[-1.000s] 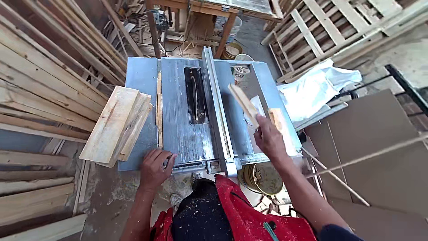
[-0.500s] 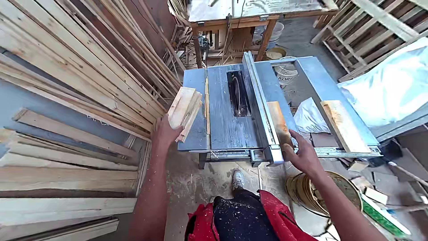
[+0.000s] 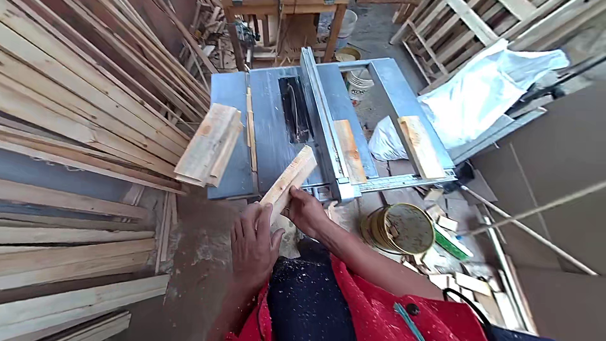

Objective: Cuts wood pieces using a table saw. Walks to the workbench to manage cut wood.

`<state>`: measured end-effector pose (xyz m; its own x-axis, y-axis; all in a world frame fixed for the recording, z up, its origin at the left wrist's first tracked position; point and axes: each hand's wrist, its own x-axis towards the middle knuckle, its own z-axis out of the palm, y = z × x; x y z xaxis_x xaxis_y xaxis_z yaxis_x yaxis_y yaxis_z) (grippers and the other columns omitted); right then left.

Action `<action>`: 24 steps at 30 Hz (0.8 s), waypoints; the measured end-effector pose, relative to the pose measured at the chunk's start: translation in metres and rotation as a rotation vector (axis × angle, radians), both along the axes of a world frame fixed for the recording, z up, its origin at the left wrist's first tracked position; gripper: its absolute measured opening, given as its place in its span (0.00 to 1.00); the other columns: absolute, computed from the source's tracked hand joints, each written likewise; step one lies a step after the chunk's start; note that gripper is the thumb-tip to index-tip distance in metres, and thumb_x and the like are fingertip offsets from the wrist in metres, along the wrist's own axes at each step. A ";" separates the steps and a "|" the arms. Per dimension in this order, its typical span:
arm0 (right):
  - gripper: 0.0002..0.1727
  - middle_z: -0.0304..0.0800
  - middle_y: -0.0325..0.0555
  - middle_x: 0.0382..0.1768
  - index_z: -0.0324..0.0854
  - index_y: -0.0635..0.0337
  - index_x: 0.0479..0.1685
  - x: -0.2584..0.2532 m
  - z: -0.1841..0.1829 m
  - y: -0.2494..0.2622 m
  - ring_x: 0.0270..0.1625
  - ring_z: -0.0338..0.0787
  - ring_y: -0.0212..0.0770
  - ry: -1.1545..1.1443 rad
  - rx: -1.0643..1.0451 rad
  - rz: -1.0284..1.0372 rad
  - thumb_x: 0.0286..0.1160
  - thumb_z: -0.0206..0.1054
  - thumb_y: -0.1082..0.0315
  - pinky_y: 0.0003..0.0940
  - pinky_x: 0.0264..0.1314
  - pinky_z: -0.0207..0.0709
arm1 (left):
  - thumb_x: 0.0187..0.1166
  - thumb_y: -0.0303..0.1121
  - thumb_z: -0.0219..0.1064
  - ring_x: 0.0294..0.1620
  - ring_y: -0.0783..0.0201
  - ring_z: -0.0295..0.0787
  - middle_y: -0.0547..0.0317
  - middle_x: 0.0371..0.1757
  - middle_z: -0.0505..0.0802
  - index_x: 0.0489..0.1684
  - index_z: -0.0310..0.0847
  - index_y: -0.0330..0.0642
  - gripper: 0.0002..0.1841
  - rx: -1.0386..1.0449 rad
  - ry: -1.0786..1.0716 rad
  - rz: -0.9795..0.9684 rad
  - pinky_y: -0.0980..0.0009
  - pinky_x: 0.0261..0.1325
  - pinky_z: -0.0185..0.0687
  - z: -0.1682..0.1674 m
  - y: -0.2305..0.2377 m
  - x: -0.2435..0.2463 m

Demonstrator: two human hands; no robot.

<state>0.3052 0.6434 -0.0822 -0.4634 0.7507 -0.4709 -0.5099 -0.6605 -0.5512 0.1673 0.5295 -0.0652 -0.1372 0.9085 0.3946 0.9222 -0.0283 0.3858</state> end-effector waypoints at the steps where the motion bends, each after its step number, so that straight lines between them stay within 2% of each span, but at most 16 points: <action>1: 0.20 0.87 0.57 0.61 0.66 0.59 0.74 0.003 -0.003 0.000 0.59 0.91 0.50 0.015 -0.041 -0.039 0.96 0.42 0.58 0.49 0.62 0.84 | 0.67 0.47 0.82 0.67 0.38 0.85 0.35 0.73 0.83 0.74 0.81 0.39 0.35 -0.017 -0.088 -0.019 0.45 0.66 0.83 -0.004 -0.005 0.008; 3: 0.20 0.87 0.56 0.61 0.65 0.58 0.74 0.014 -0.011 0.000 0.61 0.90 0.49 0.012 -0.048 -0.071 0.96 0.39 0.59 0.50 0.64 0.84 | 0.72 0.44 0.79 0.68 0.46 0.87 0.41 0.72 0.85 0.79 0.75 0.37 0.35 -0.102 -0.292 -0.028 0.49 0.68 0.85 -0.003 -0.010 0.013; 5: 0.20 0.88 0.53 0.60 0.66 0.58 0.74 0.023 -0.015 0.002 0.61 0.90 0.47 -0.002 -0.043 -0.088 0.96 0.38 0.59 0.48 0.66 0.83 | 0.76 0.45 0.76 0.58 0.56 0.92 0.49 0.63 0.91 0.82 0.71 0.41 0.35 -0.171 -0.404 -0.016 0.52 0.61 0.90 -0.003 -0.011 0.014; 8: 0.21 0.88 0.54 0.60 0.66 0.57 0.76 0.030 -0.013 0.008 0.62 0.90 0.47 -0.063 -0.015 -0.074 0.97 0.39 0.58 0.48 0.68 0.82 | 0.81 0.46 0.71 0.60 0.57 0.92 0.52 0.65 0.91 0.82 0.75 0.47 0.30 -0.219 -0.411 -0.053 0.52 0.63 0.89 -0.005 -0.006 0.020; 10: 0.23 0.88 0.55 0.62 0.66 0.57 0.80 0.037 -0.009 0.015 0.62 0.90 0.48 -0.174 0.056 -0.018 0.97 0.41 0.58 0.48 0.68 0.83 | 0.81 0.44 0.71 0.58 0.58 0.93 0.53 0.64 0.91 0.83 0.74 0.51 0.30 -0.237 -0.443 -0.052 0.52 0.60 0.91 -0.012 0.001 0.025; 11: 0.23 0.88 0.56 0.62 0.65 0.57 0.82 0.042 -0.007 0.018 0.63 0.90 0.49 -0.251 0.126 0.034 0.96 0.42 0.58 0.49 0.68 0.83 | 0.80 0.43 0.72 0.58 0.60 0.93 0.55 0.65 0.91 0.85 0.72 0.52 0.31 -0.263 -0.519 -0.047 0.54 0.61 0.91 -0.016 0.005 0.027; 13: 0.24 0.88 0.56 0.62 0.63 0.58 0.82 0.056 -0.001 0.024 0.62 0.91 0.48 -0.506 0.355 0.173 0.93 0.48 0.60 0.49 0.67 0.85 | 0.79 0.37 0.73 0.56 0.65 0.94 0.61 0.63 0.93 0.87 0.68 0.53 0.34 -0.314 -0.807 -0.040 0.60 0.62 0.93 -0.031 0.013 0.033; 14: 0.29 0.87 0.52 0.66 0.60 0.57 0.86 0.065 0.003 0.026 0.64 0.90 0.45 -0.719 0.525 0.249 0.89 0.54 0.58 0.47 0.68 0.86 | 0.77 0.33 0.74 0.52 0.64 0.96 0.60 0.58 0.95 0.87 0.68 0.50 0.34 -0.326 -0.989 -0.026 0.60 0.59 0.95 -0.041 0.018 0.037; 15: 0.39 0.82 0.52 0.73 0.52 0.58 0.92 0.074 0.009 0.027 0.70 0.87 0.44 -0.964 0.722 0.313 0.84 0.61 0.55 0.47 0.73 0.83 | 0.77 0.30 0.74 0.51 0.61 0.96 0.57 0.55 0.96 0.87 0.67 0.48 0.35 -0.342 -1.137 -0.006 0.59 0.58 0.95 -0.051 0.023 0.041; 16: 0.48 0.75 0.54 0.80 0.47 0.63 0.94 0.081 0.016 0.027 0.79 0.80 0.47 -1.196 0.933 0.362 0.80 0.67 0.50 0.50 0.79 0.77 | 0.77 0.29 0.73 0.51 0.60 0.96 0.54 0.54 0.96 0.87 0.66 0.46 0.35 -0.357 -1.226 0.020 0.58 0.58 0.94 -0.060 0.028 0.046; 17: 0.53 0.68 0.59 0.85 0.48 0.67 0.93 0.087 0.021 0.028 0.85 0.72 0.53 -1.382 1.143 0.408 0.74 0.72 0.47 0.52 0.84 0.70 | 0.77 0.29 0.74 0.50 0.59 0.96 0.53 0.54 0.96 0.87 0.65 0.46 0.35 -0.372 -1.265 0.045 0.57 0.57 0.94 -0.070 0.035 0.052; 19: 0.62 0.61 0.60 0.89 0.56 0.65 0.91 0.096 0.021 0.032 0.93 0.56 0.59 -1.575 1.442 0.570 0.57 0.82 0.39 0.63 0.94 0.47 | 0.78 0.31 0.74 0.48 0.59 0.96 0.53 0.54 0.95 0.87 0.65 0.47 0.35 -0.396 -1.251 0.059 0.57 0.56 0.94 -0.084 0.050 0.066; 21: 0.71 0.55 0.57 0.93 0.55 0.62 0.92 0.100 0.006 0.039 0.96 0.47 0.58 -1.682 1.577 0.799 0.44 0.82 0.29 0.70 0.94 0.30 | 0.78 0.32 0.74 0.49 0.59 0.97 0.51 0.60 0.94 0.88 0.63 0.47 0.36 -0.435 -1.162 -0.003 0.56 0.56 0.95 -0.090 0.068 0.079; 23: 0.75 0.53 0.59 0.93 0.54 0.64 0.92 0.104 -0.010 0.053 0.97 0.45 0.58 -1.723 1.618 0.973 0.39 0.82 0.27 0.72 0.93 0.23 | 0.73 0.39 0.79 0.50 0.57 0.94 0.46 0.69 0.85 0.91 0.60 0.46 0.43 -0.531 -0.926 -0.093 0.55 0.56 0.94 -0.086 0.085 0.084; 24: 0.76 0.54 0.59 0.93 0.55 0.65 0.92 0.106 -0.016 0.061 0.96 0.46 0.59 -1.738 1.633 1.020 0.36 0.83 0.27 0.73 0.92 0.23 | 0.68 0.46 0.82 0.53 0.56 0.92 0.45 0.72 0.80 0.93 0.57 0.45 0.50 -0.584 -0.756 -0.132 0.55 0.58 0.92 -0.082 0.091 0.082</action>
